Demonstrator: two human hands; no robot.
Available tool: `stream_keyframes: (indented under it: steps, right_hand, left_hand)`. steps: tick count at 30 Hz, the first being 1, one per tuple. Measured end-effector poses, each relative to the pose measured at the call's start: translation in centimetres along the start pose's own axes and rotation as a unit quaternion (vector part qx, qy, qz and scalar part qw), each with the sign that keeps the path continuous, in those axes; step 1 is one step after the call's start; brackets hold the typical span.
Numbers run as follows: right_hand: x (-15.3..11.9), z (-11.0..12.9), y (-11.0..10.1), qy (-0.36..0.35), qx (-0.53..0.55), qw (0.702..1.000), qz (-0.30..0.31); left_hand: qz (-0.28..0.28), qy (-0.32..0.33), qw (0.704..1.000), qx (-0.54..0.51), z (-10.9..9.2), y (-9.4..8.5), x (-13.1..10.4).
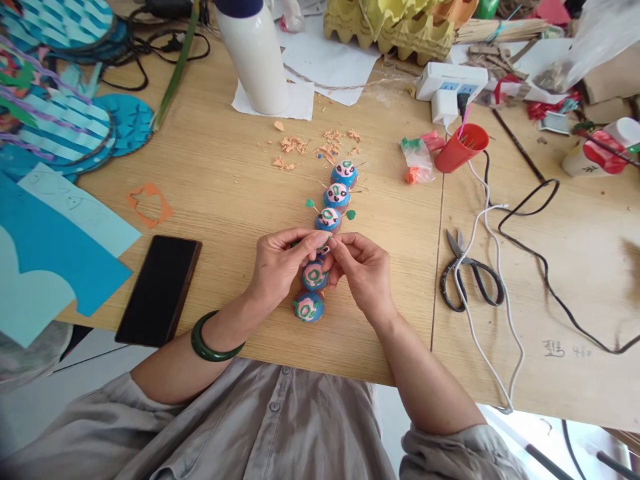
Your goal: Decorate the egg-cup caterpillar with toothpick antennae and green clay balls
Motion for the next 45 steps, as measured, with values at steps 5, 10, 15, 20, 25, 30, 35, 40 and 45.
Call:
stream_keyframes:
  steps: [5,10,15,20,25,30,35,40,45]
  right_hand:
    - [0.4,0.1,-0.5,-0.045,-0.004,0.998,-0.038]
    - [1.4,1.4,-1.7,-0.083,-0.021,0.993,-0.086]
    - [3.2,3.4,-2.6,-0.135,-0.089,0.982,-0.094]
    - [6.5,4.1,-2.9,-0.143,-0.151,0.973,-0.102]
    - [8.8,3.8,-2.8,-0.12,-0.176,0.972,-0.101]
    - [9.3,3.8,-2.6,-0.124,-0.202,0.966,-0.103]
    - [9.7,3.7,-2.7,-0.139,-0.246,0.954,-0.099]
    - [9.7,3.8,-2.6,-0.164,-0.315,0.927,-0.12]
    - [9.8,3.9,-2.3,-0.187,-0.365,0.902,-0.136]
  left_hand:
    - [0.023,-0.027,0.999,-0.032,-0.3,0.2,-0.3]
    - [-0.011,-0.018,0.998,-0.057,-0.7,0.3,0.0]
    - [-0.01,-0.067,0.994,-0.084,-0.4,0.4,0.0]
    - [0.002,-0.093,0.991,-0.101,-0.4,0.4,-0.1]
    - [0.01,-0.097,0.99,-0.101,-0.4,0.3,0.1]
    - [0.017,-0.115,0.988,-0.098,-0.6,0.2,0.0]
    - [0.027,-0.119,0.987,-0.105,-0.9,0.2,0.0]
    - [0.032,-0.125,0.986,-0.106,-0.9,0.2,0.0]
    - [0.032,-0.123,0.986,-0.109,-0.9,0.3,0.0]
Point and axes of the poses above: each hand's wrist, its own x-axis towards the middle knuckle, its own y-axis out of the palm, z = x × y, the point moved 1 cm from there along x, towards the middle knuckle, and after that the axes turned 14 degrees about -z, right-handed, at the moved point
